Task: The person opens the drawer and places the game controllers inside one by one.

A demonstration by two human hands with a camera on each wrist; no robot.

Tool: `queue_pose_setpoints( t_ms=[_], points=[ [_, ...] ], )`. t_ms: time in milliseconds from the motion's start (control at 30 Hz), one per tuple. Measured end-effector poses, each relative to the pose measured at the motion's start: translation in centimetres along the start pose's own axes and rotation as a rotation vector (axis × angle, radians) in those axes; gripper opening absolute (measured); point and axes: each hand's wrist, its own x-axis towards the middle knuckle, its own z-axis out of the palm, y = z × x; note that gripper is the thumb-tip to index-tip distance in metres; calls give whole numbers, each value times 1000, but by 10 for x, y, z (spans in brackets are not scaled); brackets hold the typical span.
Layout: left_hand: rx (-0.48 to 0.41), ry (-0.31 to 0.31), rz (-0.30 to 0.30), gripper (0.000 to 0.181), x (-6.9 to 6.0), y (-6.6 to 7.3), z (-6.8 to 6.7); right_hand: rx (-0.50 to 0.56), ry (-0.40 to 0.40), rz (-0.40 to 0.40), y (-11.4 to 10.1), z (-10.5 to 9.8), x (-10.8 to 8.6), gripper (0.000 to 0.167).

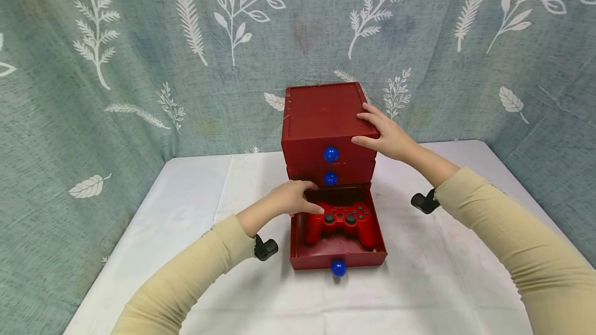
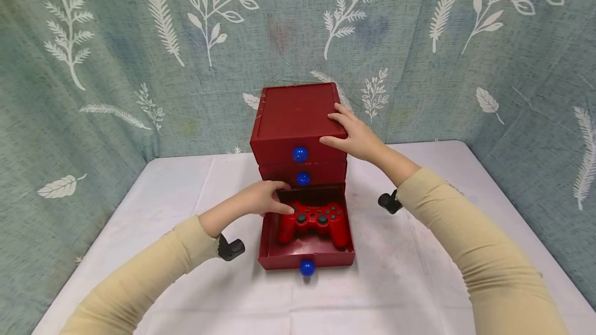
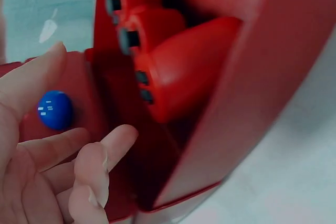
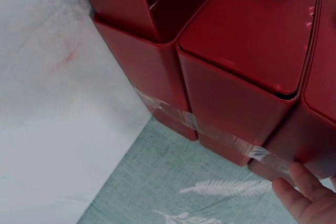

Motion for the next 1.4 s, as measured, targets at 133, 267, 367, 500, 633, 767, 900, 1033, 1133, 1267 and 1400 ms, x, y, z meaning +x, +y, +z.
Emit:
queue_pose_setpoints(
  t_ms=[133, 267, 367, 500, 633, 767, 900, 1033, 1133, 1267, 1400],
  points=[
    [-63, -7, 6, 67, -5, 5, -13, -2, 0, 2, 0, 0, 0, 68],
    [-128, -13, 23, 67, -10, 11, -26, 1, -1, 4, 0, 0, 0, 69],
    [-143, 9, 59, 65, -14, 14, -35, 1, 1, 3, 0, 1, 0, 68],
    [-135, 52, 103, 64, -19, 16, -45, -3, 4, 1, 0, 1, 0, 68],
    [-131, 80, 131, 64, -25, 18, -54, -2, 6, 0, 0, 0, 0, 68],
    [-153, 103, 139, 65, -31, 21, -64, -3, 7, -1, -1, 0, 1, 68],
    [-177, 134, 139, 64, -37, 23, -74, -3, 6, -1, -1, 1, 0, 68],
    [-185, 171, 128, 64, -41, 25, -83, 0, 4, 1, 0, 1, 0, 68],
    [-168, 207, 115, 64, -43, 25, -89, -1, 4, 0, 0, 1, 0, 68],
    [-170, 242, 110, 64, -47, 24, -100, 0, 4, -2, 1, 1, 0, 68],
    [-188, 263, 105, 66, -52, 21, -109, -4, 4, -4, 2, 1, 0, 69]
  ],
)
